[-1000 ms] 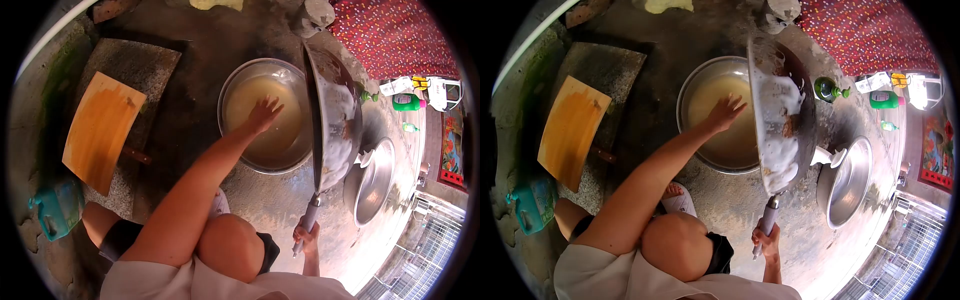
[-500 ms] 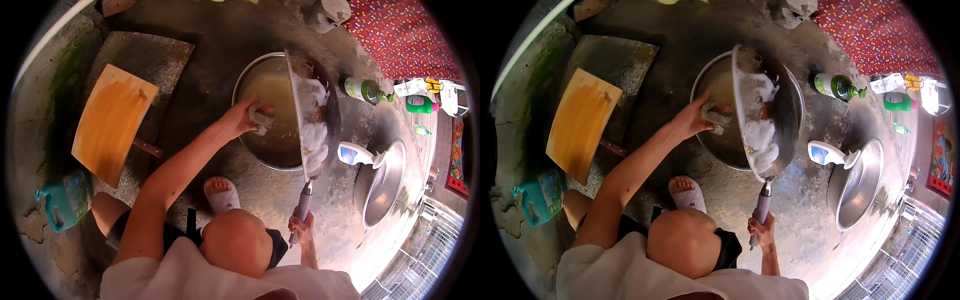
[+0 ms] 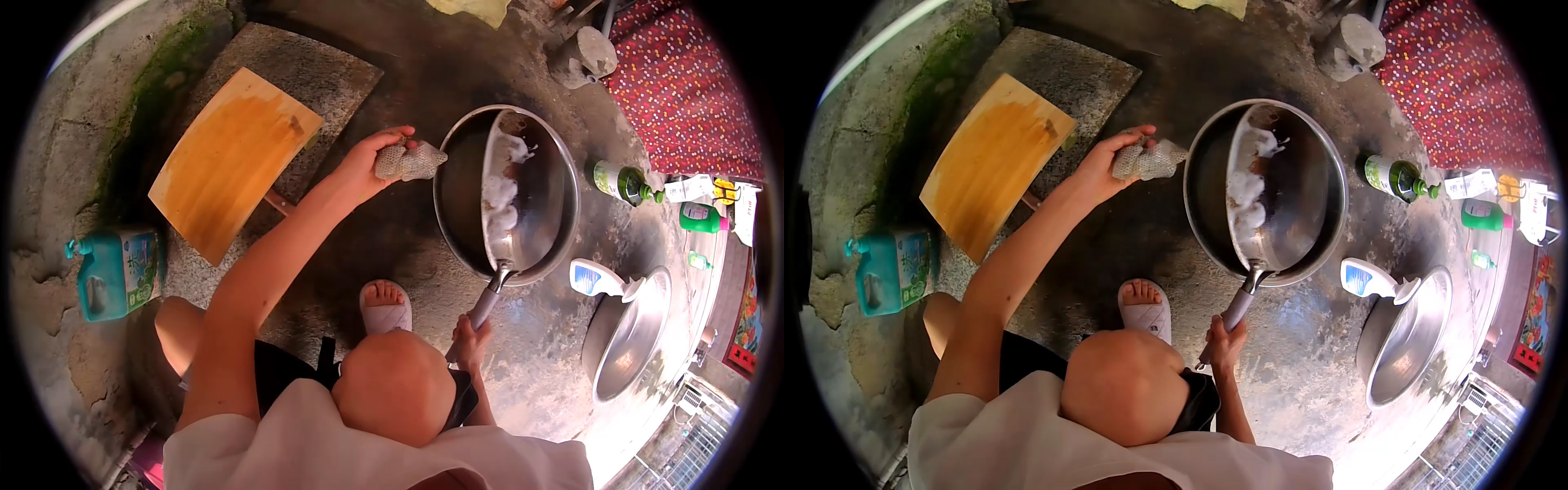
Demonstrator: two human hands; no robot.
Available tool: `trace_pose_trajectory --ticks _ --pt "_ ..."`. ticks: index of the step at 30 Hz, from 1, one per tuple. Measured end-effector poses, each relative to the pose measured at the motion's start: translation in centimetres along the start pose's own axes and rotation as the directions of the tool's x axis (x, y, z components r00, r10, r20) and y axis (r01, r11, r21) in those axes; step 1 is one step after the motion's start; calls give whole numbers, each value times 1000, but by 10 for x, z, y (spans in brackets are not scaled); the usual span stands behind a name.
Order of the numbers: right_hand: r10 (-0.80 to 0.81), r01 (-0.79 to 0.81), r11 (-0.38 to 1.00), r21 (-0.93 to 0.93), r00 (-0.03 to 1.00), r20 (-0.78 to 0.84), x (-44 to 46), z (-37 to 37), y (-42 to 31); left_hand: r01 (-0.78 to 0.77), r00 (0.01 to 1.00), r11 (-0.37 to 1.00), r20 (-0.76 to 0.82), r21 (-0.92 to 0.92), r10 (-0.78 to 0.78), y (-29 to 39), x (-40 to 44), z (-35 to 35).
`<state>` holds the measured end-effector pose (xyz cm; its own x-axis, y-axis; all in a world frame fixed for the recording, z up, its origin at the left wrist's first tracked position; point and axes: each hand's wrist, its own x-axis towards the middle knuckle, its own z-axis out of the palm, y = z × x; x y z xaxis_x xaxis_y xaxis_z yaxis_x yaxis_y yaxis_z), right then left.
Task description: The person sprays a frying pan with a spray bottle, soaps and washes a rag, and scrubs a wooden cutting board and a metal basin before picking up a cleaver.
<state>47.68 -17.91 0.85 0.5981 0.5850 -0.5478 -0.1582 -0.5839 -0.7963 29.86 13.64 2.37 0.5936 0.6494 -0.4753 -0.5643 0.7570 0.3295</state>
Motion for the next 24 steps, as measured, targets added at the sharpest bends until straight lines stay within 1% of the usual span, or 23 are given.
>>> trace_pose_trajectory --ticks 1,2,5,7,9,10,11,12,13,14,15,17,19,20,23,24 --pt "-13 13 1000 -23 1000 -22 2 3 7 15 1000 1000 5 12 -15 5 -4 -3" --pt "-34 33 998 -50 999 -12 4 4 16 19 999 997 34 81 -21 10 -7 -9" --pt "-29 29 999 -37 1000 -6 5 7 16 131 991 964 -15 232 -131 23 -23 -7" --pt "20 -16 996 -88 999 49 7 0 15 113 993 885 -79 452 -86 22 -39 -2" --pt "76 -62 989 -135 992 100 5 -6 7 90 993 757 -114 647 -20 22 -50 -7" --pt "-3 24 970 -240 996 88 4 -16 9 115 991 704 -125 701 -37 26 -53 -8" --pt "-80 105 933 -343 993 86 3 -29 11 75 996 753 -88 654 -23 27 -51 -14" --pt "-130 133 906 -401 991 34 0 -39 3 35 998 798 -56 602 -2 30 -47 -21" --pt "-253 215 890 -403 967 -42 3 -48 4 -10 999 839 -31 545 32 35 -46 -29" --pt "-336 280 869 -408 939 -72 1 -49 -14 -97 984 887 -88 451 153 40 -45 -23" --pt "-385 341 888 -307 918 -94 2 -46 -31 -150 986 946 -29 289 165 49 -35 -33" --pt "-515 470 813 -344 856 -48 13 -45 -61 -144 989 980 -11 138 147 63 -22 -35" --pt "-584 548 762 -343 812 1 24 -44 -92 -210 974 973 -71 91 217 59 -10 -33" --pt "-581 550 762 -342 814 12 31 -46 -103 -243 964 968 -97 71 249 57 -1 -34" --pt "-695 648 595 -474 712 102 57 -58 -134 -227 949 909 -131 348 287 52 45 -77" --pt "-713 660 570 -489 694 106 67 -61 -144 -197 932 907 -217 374 291 56 52 -77"
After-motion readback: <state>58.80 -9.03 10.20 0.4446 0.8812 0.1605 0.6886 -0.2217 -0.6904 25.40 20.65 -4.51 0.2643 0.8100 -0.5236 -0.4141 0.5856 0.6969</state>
